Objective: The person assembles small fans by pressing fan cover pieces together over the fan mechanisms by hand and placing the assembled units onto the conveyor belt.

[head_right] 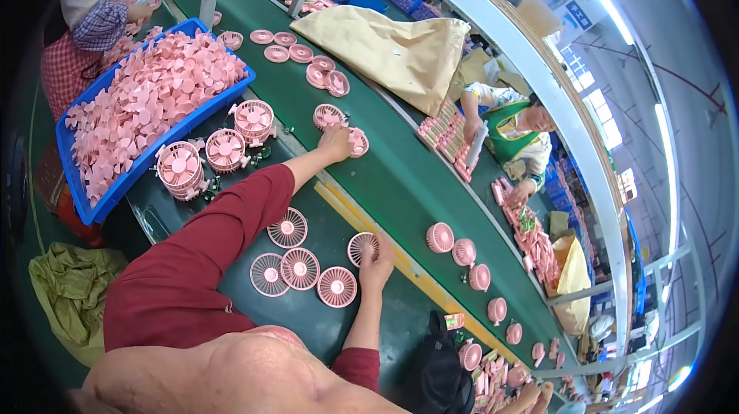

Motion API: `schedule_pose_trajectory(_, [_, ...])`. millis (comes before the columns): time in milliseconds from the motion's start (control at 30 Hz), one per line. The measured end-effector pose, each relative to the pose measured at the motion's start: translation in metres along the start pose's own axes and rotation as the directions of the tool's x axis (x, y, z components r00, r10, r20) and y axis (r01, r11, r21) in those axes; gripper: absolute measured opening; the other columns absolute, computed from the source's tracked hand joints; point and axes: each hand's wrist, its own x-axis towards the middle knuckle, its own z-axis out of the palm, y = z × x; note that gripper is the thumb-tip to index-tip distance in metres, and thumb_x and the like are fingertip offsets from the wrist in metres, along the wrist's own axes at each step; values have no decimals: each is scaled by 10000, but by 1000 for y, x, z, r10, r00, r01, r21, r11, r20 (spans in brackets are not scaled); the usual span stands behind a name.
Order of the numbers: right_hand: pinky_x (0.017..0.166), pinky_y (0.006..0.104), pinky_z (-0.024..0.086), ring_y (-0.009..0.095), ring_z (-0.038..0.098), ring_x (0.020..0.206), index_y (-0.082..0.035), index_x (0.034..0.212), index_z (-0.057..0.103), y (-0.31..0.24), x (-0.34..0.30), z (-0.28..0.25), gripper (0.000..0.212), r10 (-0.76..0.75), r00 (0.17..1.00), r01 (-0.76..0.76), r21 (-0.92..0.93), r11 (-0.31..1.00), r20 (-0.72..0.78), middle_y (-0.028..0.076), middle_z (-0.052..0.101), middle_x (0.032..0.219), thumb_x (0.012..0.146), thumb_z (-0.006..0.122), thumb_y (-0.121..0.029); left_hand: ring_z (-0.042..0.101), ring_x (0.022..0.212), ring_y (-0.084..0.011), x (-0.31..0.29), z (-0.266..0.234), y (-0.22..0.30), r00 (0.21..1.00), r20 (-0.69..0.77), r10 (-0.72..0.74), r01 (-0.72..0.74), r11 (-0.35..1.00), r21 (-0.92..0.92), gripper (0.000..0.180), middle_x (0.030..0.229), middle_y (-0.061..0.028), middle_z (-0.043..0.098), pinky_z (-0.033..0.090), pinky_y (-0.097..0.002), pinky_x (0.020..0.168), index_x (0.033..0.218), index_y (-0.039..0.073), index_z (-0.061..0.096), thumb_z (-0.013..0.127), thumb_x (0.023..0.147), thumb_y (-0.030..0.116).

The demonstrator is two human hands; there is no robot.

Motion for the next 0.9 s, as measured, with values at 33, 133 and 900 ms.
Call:
schedule_pose_trajectory(33, [993, 456, 424, 364, 594, 1099, -31, 1204, 627, -6, -1, -1, 406, -69, 996, 71, -31, 997, 58, 193, 639, 1194, 822, 695, -149, 522, 1169, -395, 4, 2, 1, 1000, -6, 24, -24, 997, 72, 444, 1244, -216, 556, 436, -449, 1013, 1193, -14, 595, 681, 828, 222])
schedule_pose_trajectory(133, [1058, 507, 329, 391, 462, 1246, -67, 1252, 612, -33, -3, -10, 613, -112, 970, 174, -292, 940, 217, 213, 519, 1365, 722, 808, -303, 542, 1140, -394, 8, 13, 13, 990, -103, 100, -86, 988, 128, 425, 1207, -216, 569, 450, -455, 996, 1156, 12, 589, 720, 779, 160])
schedule_pose_trajectory(900, [1053, 427, 374, 345, 460, 1251, -14, 1409, 444, -74, 59, -10, 704, -77, 991, 72, -47, 996, -106, 204, 489, 1349, 811, 772, -188, 655, 965, -177, -119, -4, 49, 757, 592, 278, 532, 265, -804, 459, 1110, -63, 620, 586, -317, 765, 1287, 67, 470, 664, 896, 209])
